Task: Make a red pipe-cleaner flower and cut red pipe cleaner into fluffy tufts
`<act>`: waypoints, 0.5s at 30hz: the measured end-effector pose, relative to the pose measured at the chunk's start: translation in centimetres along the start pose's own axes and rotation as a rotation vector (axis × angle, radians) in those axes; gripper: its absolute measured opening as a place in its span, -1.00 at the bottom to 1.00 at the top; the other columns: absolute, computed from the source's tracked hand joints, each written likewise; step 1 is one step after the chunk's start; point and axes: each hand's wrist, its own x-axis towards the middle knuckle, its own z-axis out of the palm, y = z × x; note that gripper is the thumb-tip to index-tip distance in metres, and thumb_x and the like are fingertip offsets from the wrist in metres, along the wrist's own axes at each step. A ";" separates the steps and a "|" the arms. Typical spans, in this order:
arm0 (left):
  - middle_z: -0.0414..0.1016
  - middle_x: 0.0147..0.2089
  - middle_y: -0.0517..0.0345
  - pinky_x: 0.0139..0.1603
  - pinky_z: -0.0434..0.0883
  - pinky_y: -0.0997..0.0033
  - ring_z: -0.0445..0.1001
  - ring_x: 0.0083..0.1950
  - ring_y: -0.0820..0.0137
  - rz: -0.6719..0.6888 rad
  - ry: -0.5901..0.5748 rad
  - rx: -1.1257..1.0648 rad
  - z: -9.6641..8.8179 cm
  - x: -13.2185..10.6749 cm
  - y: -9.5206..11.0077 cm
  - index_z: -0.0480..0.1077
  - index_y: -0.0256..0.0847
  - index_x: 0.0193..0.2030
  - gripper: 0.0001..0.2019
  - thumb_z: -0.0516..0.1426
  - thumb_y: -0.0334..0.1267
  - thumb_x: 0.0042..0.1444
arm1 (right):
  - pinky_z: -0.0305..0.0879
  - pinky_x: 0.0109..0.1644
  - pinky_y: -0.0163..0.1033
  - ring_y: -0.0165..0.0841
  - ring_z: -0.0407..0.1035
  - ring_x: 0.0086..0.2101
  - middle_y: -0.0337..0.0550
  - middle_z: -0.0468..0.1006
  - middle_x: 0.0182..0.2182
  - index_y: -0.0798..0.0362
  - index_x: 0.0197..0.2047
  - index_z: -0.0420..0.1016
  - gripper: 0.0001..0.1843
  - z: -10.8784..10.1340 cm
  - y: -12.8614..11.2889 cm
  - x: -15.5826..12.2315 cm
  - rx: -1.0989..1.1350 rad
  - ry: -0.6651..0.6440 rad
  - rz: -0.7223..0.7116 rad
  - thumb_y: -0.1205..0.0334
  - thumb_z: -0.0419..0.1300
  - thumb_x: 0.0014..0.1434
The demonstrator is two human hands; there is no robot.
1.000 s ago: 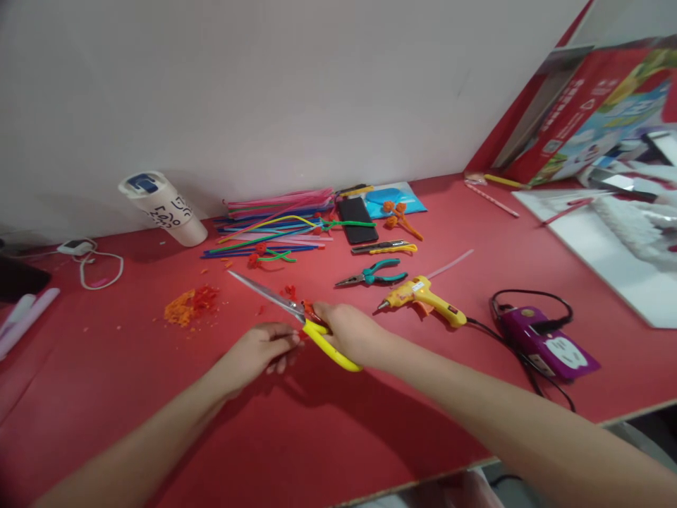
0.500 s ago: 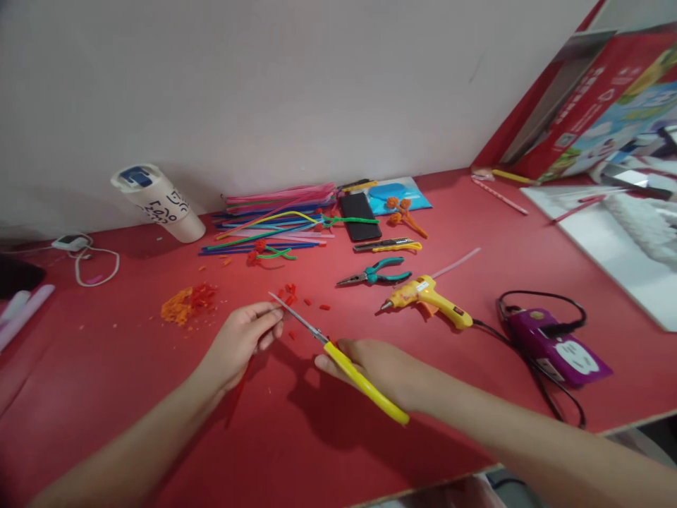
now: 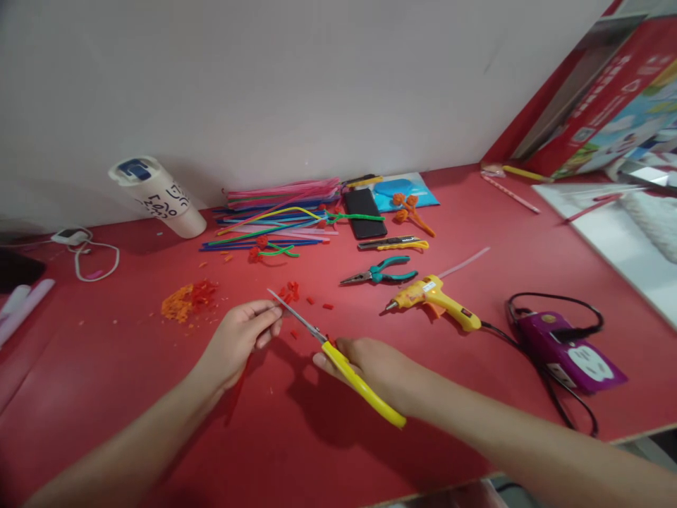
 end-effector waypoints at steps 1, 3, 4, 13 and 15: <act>0.17 -0.71 0.35 -0.64 -0.11 0.54 -0.03 -0.70 0.64 -0.006 0.000 -0.006 0.0 0.1 -0.1 0.27 -0.28 -0.64 -0.76 0.07 -0.27 -0.01 | -0.01 -0.52 -0.34 -0.49 0.04 -0.56 -0.33 0.20 -0.62 0.07 -0.53 0.19 -0.57 -0.1 -0.1 0.0 0.026 -0.006 0.019 -0.12 -0.08 0.14; 0.16 -0.71 0.35 -0.64 -0.12 0.53 -0.04 -0.71 0.65 -0.024 -0.003 -0.037 0.0 0.3 -0.3 0.28 -0.29 -0.62 -0.78 0.07 -0.27 -0.02 | -0.01 -0.52 -0.34 -0.49 0.02 -0.55 -0.33 0.17 -0.61 0.07 -0.52 0.19 -0.56 -0.1 -0.1 0.1 0.080 -0.027 0.048 -0.13 -0.07 0.13; 0.17 -0.70 0.35 -0.64 -0.13 0.53 -0.04 -0.71 0.65 -0.040 -0.007 -0.065 0.0 0.5 -0.4 0.30 -0.29 -0.61 -0.80 0.07 -0.27 -0.03 | -0.01 -0.52 -0.33 -0.49 0.00 -0.55 -0.34 0.15 -0.61 0.07 -0.52 0.19 -0.56 -0.1 -0.2 0.1 0.104 -0.040 0.063 -0.14 -0.07 0.12; 0.15 -0.69 0.34 -0.68 -0.20 0.56 -0.11 -0.74 0.70 -0.167 -0.066 -0.204 -0.1 2.4 -2.6 0.31 -0.32 -0.55 -0.89 0.08 -0.31 -0.12 | -0.05 -0.64 -0.33 -0.50 0.02 -0.70 -0.34 0.08 -0.76 0.02 -0.63 0.07 -0.52 -0.7 -1.3 1.1 0.230 -0.136 0.196 -0.20 -0.07 0.06; 0.11 -0.71 0.37 -0.69 -0.19 0.57 -0.12 -0.74 0.70 -0.185 -0.075 -0.202 -0.3 2.6 -3.1 0.28 -0.31 -0.58 -0.87 0.07 -0.30 -0.11 | -0.04 -0.66 -0.32 -0.50 0.03 -0.75 -0.34 0.09 -0.79 0.01 -0.65 0.07 -0.50 -0.7 -1.2 1.3 0.230 -0.144 0.194 -0.21 -0.09 0.07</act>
